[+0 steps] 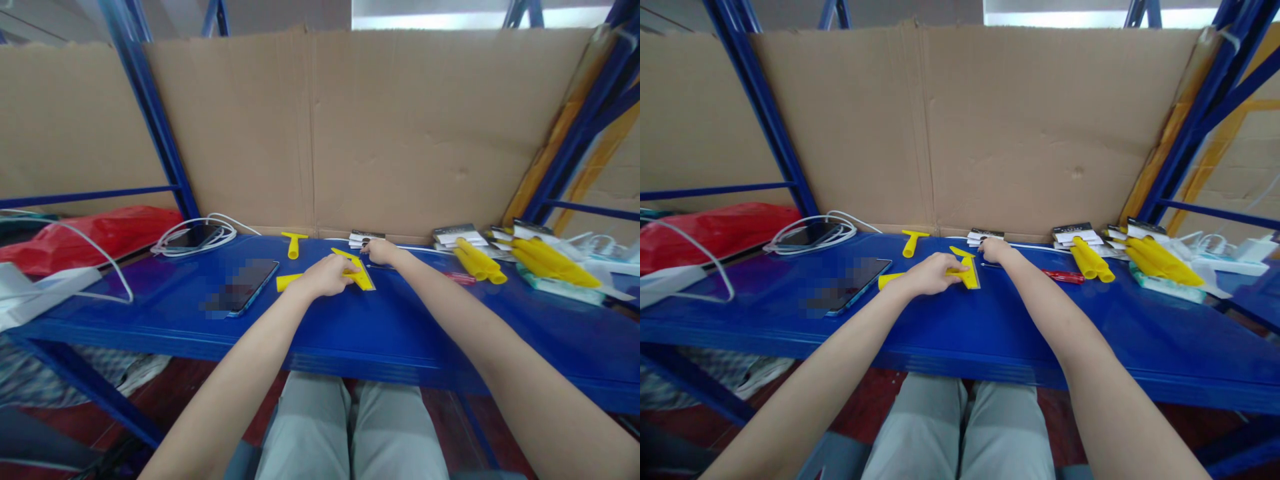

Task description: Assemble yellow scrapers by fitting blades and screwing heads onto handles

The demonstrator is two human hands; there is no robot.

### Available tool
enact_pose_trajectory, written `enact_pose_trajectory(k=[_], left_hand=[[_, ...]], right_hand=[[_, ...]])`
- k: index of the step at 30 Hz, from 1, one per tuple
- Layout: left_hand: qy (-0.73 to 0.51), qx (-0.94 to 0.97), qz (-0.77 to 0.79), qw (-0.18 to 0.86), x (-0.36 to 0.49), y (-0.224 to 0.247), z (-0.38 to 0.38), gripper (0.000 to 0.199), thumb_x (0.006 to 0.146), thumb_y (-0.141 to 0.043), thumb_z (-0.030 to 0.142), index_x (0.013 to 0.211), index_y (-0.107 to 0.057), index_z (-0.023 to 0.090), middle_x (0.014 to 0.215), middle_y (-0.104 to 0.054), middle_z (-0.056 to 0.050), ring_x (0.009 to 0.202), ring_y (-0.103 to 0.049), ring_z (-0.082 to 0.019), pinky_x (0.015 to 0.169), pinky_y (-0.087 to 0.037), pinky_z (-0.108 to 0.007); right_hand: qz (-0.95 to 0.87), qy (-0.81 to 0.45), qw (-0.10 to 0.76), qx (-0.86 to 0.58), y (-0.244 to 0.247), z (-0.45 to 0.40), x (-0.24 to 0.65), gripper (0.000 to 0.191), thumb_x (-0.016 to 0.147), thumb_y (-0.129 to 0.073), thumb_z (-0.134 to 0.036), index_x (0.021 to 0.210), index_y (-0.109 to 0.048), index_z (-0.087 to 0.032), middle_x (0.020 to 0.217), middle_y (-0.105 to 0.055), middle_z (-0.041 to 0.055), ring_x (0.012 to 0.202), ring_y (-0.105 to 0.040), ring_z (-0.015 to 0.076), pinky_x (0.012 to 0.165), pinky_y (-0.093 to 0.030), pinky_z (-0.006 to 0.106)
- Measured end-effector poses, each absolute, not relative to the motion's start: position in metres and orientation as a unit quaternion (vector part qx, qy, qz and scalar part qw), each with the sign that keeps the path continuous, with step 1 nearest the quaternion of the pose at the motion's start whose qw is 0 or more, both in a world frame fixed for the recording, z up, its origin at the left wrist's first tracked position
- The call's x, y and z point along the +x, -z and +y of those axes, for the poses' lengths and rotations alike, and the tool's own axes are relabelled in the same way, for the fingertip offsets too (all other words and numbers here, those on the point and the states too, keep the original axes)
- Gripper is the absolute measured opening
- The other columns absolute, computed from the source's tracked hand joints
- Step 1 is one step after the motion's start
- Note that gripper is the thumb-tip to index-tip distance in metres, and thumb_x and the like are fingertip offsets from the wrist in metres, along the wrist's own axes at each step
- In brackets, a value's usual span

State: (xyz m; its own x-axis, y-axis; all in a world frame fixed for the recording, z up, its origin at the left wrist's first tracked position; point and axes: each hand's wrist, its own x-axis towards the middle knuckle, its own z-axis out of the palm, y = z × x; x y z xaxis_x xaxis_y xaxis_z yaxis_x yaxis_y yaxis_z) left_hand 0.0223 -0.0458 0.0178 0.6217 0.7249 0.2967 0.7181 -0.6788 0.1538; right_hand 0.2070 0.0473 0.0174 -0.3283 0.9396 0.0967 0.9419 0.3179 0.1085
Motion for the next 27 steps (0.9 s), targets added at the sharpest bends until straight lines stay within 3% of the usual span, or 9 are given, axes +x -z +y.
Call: enact_pose_trajectory(k=[7,16,27], left_hand=[[-0.16,0.904,0.396,0.013,0.023,-0.019,-0.046,0.027,0.077,-0.061,0.019,0.103,-0.069,0.019,0.107,-0.069,-0.006,0.1,-0.062,-0.024,0.086,-0.046,-0.031],[-0.165,0.911,0.377,0.034,0.024,-0.019,-0.047,0.025,0.076,-0.061,0.016,0.099,-0.07,0.016,0.101,-0.071,-0.007,0.091,-0.064,-0.023,0.082,-0.047,-0.032],[-0.167,0.915,0.363,0.063,0.021,-0.016,-0.044,0.027,0.075,-0.062,0.016,0.101,-0.07,0.018,0.106,-0.069,-0.005,0.095,-0.063,-0.021,0.083,-0.045,-0.028]], right_hand=[[-0.828,0.087,0.027,-0.553,-0.022,0.04,0.197,0.028,0.084,-0.051,-0.022,0.102,-0.071,-0.018,0.109,-0.068,0.0099,0.101,-0.061,0.023,0.081,-0.045,0.025],[-0.816,0.059,0.055,-0.573,-0.014,0.05,0.192,0.023,0.08,-0.055,-0.017,0.096,-0.071,-0.012,0.099,-0.071,0.0111,0.091,-0.064,0.02,0.073,-0.044,0.022],[-0.788,0.027,0.061,-0.612,-0.016,0.054,0.186,0.027,0.075,-0.052,-0.005,0.092,-0.072,-0.009,0.095,-0.072,0.0129,0.087,-0.065,0.0199,0.07,-0.045,0.021]])
